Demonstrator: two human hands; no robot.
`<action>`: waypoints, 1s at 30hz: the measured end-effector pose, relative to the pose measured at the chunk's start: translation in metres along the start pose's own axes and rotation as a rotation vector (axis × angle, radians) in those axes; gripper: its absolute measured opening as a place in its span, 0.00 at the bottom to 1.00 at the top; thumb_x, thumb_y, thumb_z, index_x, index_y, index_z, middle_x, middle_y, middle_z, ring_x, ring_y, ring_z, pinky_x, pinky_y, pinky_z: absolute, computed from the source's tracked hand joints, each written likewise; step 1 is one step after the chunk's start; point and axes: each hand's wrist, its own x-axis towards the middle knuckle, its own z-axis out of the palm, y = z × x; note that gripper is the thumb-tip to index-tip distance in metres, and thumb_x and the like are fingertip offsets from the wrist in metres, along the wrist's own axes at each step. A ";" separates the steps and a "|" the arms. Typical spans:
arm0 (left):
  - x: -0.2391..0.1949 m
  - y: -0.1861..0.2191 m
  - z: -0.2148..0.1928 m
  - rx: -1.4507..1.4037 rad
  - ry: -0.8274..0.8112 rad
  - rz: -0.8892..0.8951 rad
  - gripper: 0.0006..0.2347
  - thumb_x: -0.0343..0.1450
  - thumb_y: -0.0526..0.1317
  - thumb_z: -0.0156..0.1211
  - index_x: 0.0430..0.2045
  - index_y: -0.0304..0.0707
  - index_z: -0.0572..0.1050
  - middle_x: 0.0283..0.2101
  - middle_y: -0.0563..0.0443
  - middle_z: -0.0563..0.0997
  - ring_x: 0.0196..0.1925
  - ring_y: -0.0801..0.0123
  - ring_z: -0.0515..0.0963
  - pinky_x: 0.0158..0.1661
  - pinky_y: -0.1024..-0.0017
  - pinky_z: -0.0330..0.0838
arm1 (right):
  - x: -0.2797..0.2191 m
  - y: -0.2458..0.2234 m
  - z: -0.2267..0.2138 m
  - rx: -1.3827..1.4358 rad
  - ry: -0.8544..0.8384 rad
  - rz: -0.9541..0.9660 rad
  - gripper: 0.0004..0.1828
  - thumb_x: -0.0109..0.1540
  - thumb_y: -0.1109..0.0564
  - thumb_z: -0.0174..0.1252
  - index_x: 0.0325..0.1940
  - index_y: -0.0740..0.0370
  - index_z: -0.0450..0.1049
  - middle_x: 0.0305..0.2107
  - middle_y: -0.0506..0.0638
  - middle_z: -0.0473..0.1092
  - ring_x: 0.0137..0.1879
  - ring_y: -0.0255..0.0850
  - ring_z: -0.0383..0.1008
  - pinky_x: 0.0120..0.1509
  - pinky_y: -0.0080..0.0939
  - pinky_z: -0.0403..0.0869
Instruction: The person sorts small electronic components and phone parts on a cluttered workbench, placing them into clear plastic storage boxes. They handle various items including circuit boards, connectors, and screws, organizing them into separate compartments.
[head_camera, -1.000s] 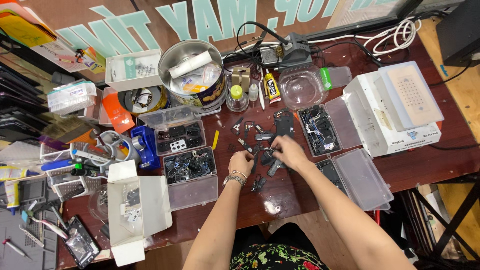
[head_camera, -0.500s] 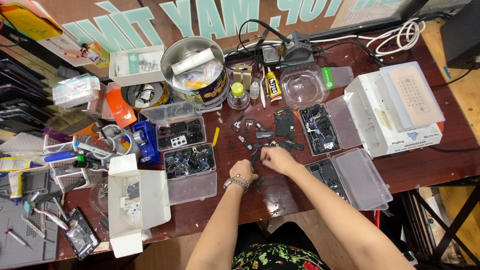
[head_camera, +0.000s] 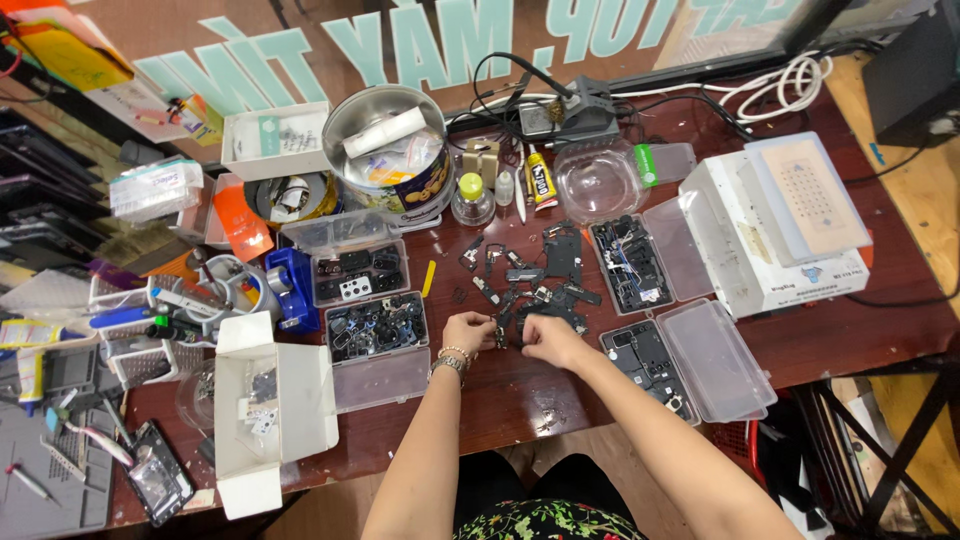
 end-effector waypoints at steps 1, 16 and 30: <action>0.002 0.000 0.003 -0.016 0.020 -0.007 0.07 0.68 0.31 0.66 0.35 0.24 0.80 0.33 0.44 0.84 0.30 0.64 0.86 0.31 0.68 0.85 | 0.001 0.007 0.000 0.165 0.042 0.086 0.15 0.55 0.60 0.70 0.42 0.62 0.73 0.32 0.51 0.76 0.40 0.41 0.79 0.45 0.40 0.78; 0.012 0.026 0.117 -0.003 -0.354 0.016 0.11 0.67 0.28 0.67 0.41 0.30 0.76 0.38 0.43 0.82 0.36 0.64 0.84 0.37 0.65 0.85 | -0.041 0.029 -0.003 0.694 0.663 0.296 0.09 0.60 0.63 0.64 0.43 0.65 0.75 0.31 0.46 0.75 0.34 0.32 0.74 0.37 0.35 0.75; -0.027 -0.024 0.246 0.162 -0.800 -0.058 0.10 0.68 0.28 0.63 0.43 0.29 0.78 0.37 0.45 0.84 0.36 0.63 0.85 0.36 0.69 0.84 | -0.186 0.127 -0.022 0.890 0.846 0.516 0.15 0.59 0.62 0.65 0.50 0.59 0.75 0.35 0.49 0.77 0.35 0.35 0.76 0.39 0.37 0.76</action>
